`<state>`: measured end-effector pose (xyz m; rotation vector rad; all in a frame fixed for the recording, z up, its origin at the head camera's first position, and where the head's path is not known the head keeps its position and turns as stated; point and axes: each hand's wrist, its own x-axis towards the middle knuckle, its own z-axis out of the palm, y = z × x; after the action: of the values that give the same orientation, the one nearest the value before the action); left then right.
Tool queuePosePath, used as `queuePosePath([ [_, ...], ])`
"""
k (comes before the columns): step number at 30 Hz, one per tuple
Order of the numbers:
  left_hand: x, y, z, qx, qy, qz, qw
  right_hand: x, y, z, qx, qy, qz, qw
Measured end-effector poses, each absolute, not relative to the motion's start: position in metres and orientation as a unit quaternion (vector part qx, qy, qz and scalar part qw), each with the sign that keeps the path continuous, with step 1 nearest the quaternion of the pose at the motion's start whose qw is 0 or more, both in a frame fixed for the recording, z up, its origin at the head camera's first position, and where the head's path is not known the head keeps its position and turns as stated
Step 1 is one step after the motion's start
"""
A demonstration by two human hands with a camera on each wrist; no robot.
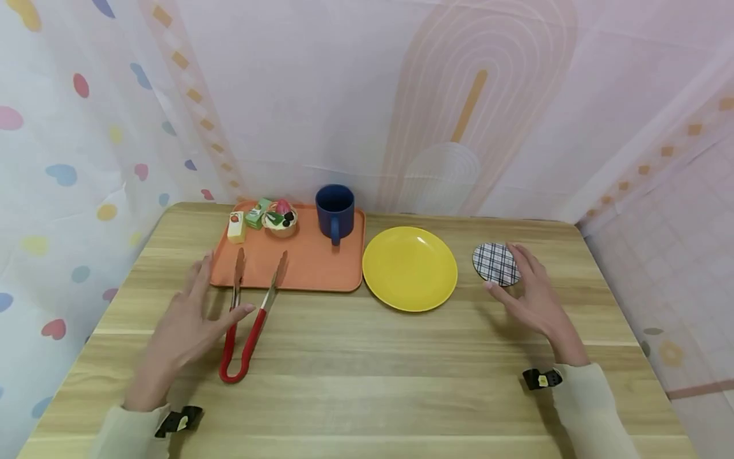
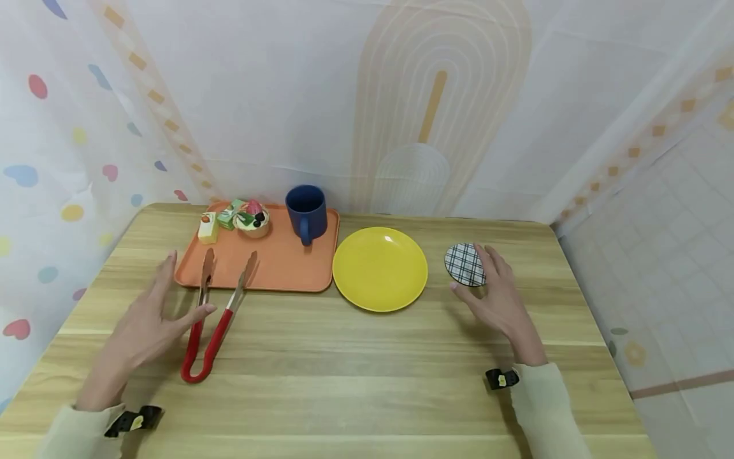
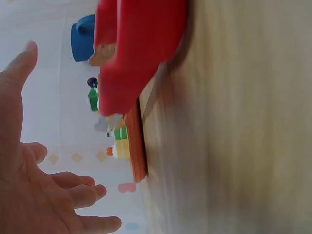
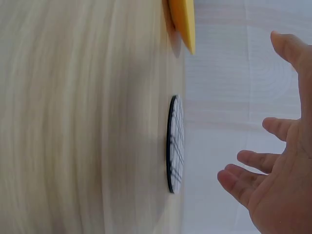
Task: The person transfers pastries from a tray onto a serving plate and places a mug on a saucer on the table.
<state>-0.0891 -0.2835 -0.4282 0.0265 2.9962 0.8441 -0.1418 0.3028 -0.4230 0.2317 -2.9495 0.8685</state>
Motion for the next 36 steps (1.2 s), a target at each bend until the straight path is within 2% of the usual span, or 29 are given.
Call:
queuePosePath([
  [16, -0.081, -0.273, -0.429, -0.016, 0.925, 0.38, 0.026, -0.152, 0.284, -0.433, 0.084, -0.93, 0.357, 0.019],
  [27, -0.077, -0.27, -0.433, -0.024, 0.905, 0.425, -0.029, -0.159, 0.268, -0.436, 0.087, -0.92, 0.382, -0.004],
  [36, -0.079, -0.267, -0.44, -0.032, 0.911, 0.41, 0.023, -0.165, 0.259, -0.439, 0.082, -0.894, 0.44, -0.025],
])
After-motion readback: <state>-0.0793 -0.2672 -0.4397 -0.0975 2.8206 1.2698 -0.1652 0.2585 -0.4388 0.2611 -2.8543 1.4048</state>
